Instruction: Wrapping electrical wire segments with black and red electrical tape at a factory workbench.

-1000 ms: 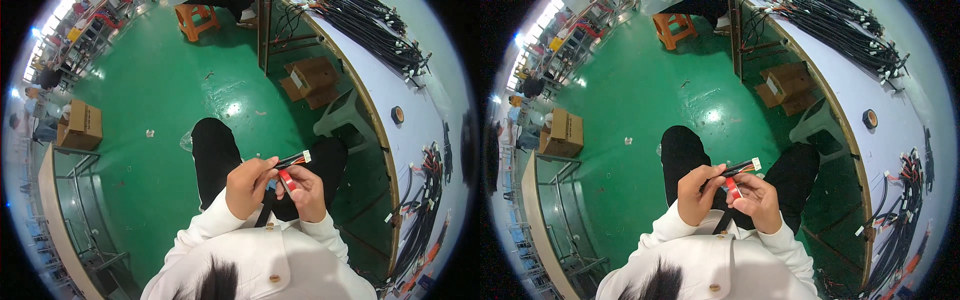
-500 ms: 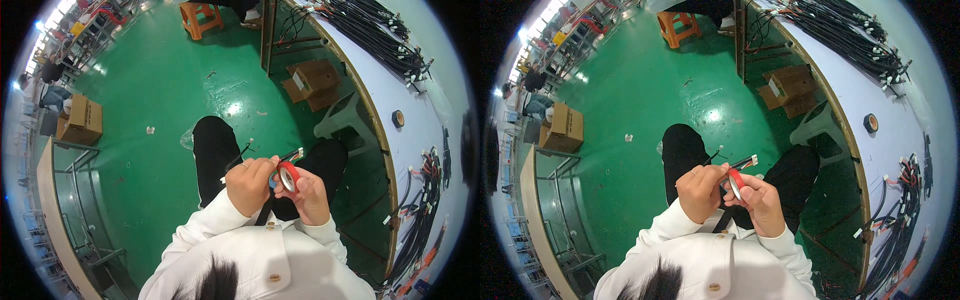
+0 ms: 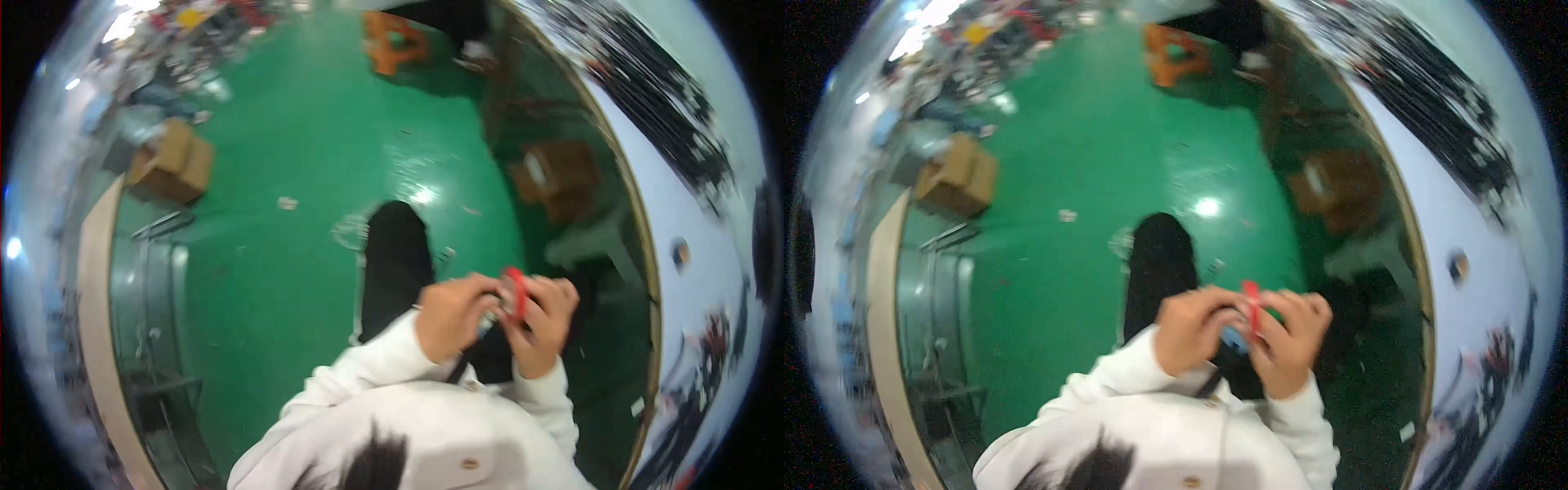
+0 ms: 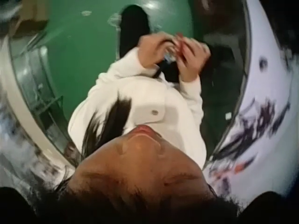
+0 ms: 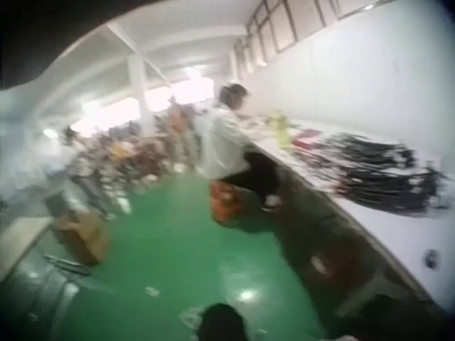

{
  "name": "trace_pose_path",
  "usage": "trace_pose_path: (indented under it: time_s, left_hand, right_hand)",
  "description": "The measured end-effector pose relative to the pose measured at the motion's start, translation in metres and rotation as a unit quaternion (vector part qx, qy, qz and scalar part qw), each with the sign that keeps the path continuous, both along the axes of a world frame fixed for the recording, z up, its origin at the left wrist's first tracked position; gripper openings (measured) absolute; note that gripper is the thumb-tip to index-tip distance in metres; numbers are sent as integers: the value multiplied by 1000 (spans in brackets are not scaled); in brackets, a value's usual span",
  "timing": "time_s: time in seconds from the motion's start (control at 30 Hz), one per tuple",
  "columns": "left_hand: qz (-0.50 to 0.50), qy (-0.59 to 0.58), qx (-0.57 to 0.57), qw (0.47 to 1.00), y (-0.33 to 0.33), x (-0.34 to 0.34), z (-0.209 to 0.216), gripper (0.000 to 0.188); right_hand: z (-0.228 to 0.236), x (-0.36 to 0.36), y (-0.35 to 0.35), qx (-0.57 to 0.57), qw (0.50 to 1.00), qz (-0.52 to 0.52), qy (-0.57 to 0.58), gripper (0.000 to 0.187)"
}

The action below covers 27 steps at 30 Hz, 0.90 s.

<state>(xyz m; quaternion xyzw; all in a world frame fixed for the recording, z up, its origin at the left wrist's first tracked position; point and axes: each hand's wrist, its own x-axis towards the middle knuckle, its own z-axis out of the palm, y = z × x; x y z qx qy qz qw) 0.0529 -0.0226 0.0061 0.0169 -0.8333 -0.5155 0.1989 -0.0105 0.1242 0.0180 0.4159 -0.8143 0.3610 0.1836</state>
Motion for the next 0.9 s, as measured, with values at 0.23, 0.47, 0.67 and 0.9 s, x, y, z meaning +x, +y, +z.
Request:
trace_pose_path:
  time_s: [0.23, 0.47, 0.67, 0.9]
  left_hand:
    - [-13, -34, 14, 999, -14, 3, 1, 20]
    - [-63, -85, 50, 993, -15, 4, 1, 15]
    - [-62, -39, 18, 997, -12, 7, 5, 12]
    - [-19, 72, -48, 996, -12, 12, 24, 15]
  right_hand:
    - [11, -13, -6, 27, 993, 107, 48, 17]
    - [2, -18, -6, 11, 983, 138, 119, 22]
    - [1, -20, -6, -18, 986, 138, 97, 21]
    - [13, -11, -13, -79, 989, 107, -62, 17]
